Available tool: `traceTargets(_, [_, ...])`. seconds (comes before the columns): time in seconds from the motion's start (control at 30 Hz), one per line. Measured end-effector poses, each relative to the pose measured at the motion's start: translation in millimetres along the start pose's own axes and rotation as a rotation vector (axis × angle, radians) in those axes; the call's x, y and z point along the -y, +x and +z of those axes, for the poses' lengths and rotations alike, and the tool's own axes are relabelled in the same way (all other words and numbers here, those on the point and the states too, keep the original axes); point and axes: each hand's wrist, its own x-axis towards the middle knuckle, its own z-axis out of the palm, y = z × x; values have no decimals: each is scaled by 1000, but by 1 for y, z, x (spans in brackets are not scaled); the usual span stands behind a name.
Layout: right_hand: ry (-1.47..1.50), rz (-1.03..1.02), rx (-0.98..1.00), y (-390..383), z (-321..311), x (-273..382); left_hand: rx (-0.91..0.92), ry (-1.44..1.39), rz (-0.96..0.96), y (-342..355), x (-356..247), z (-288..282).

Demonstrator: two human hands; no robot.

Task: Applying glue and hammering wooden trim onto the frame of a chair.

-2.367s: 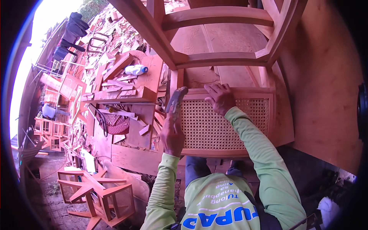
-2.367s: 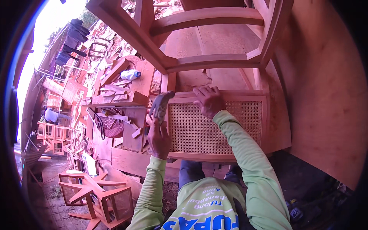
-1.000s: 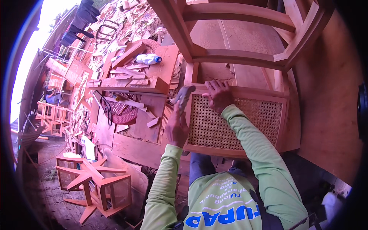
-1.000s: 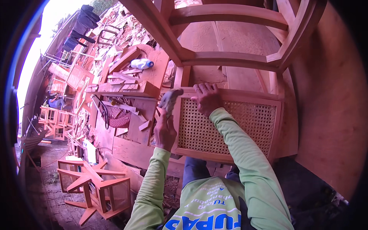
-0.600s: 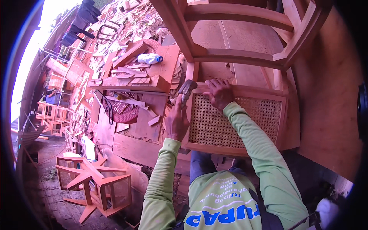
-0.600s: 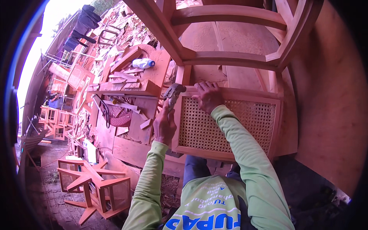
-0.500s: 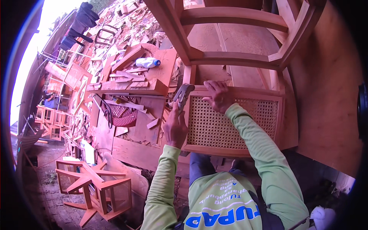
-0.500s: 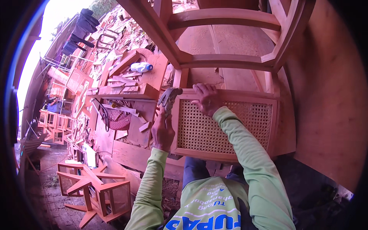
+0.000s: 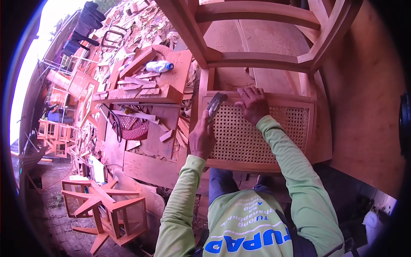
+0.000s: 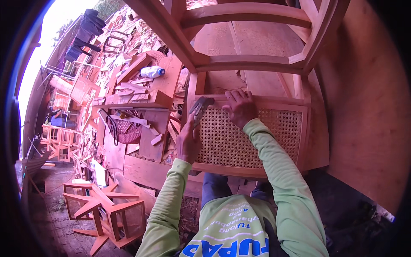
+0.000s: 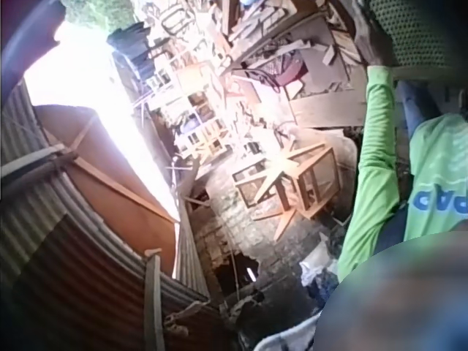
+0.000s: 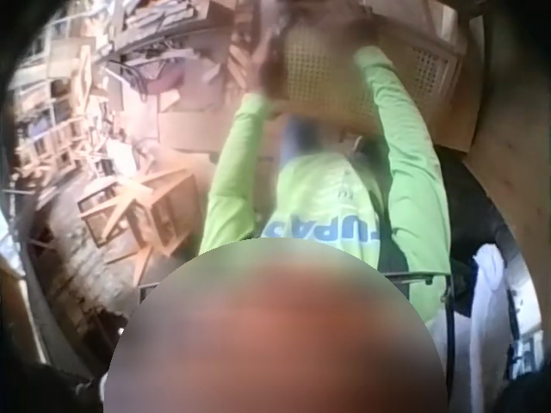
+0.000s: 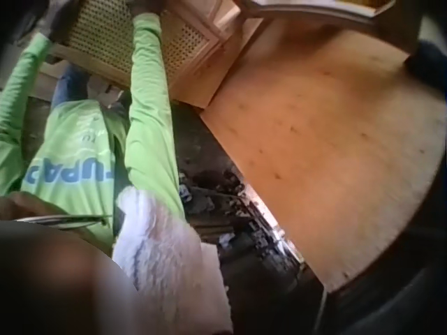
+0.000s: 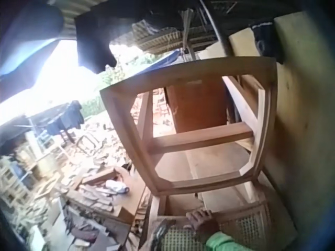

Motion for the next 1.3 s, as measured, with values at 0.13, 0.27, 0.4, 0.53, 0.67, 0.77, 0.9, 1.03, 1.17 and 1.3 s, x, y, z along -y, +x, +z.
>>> traceTargets(0.13, [-15,-8,8,-5,7,-1,-134,-65,61,-1,-7,-4])
traceTargets(0.27, [-20,12,11,2,0,0,-17,19,22,5,1,1])
traceTargets(0.4, [-11,30,76,0,-1,-6,-10,-79,-122,-4,-10,-19])
traceTargets(0.53, [92,-63,25,-2,-8,-7,-122,-104,-86,-24,-13,-35])
traceTargets(0.67, [29,-61,-10,-10,-17,-8,-265,-124,-126,-56,-12,-50])
traceTargets(0.77, [21,-51,50,1,-13,-7,-201,-258,-352,-79,-7,-55])
traceTargets(0.9, [-26,-71,101,3,-1,-12,-220,-199,-215,-77,-5,-55])
traceTargets(1.03, [-13,-3,69,-4,0,-14,-144,-134,-108,-45,-27,-41])
traceTargets(1.17, [47,36,76,-2,-2,-12,-122,-156,-95,-15,-33,-12])
traceTargets(1.3, [52,55,57,0,-2,-10,-13,5,-26,-5,-16,9])
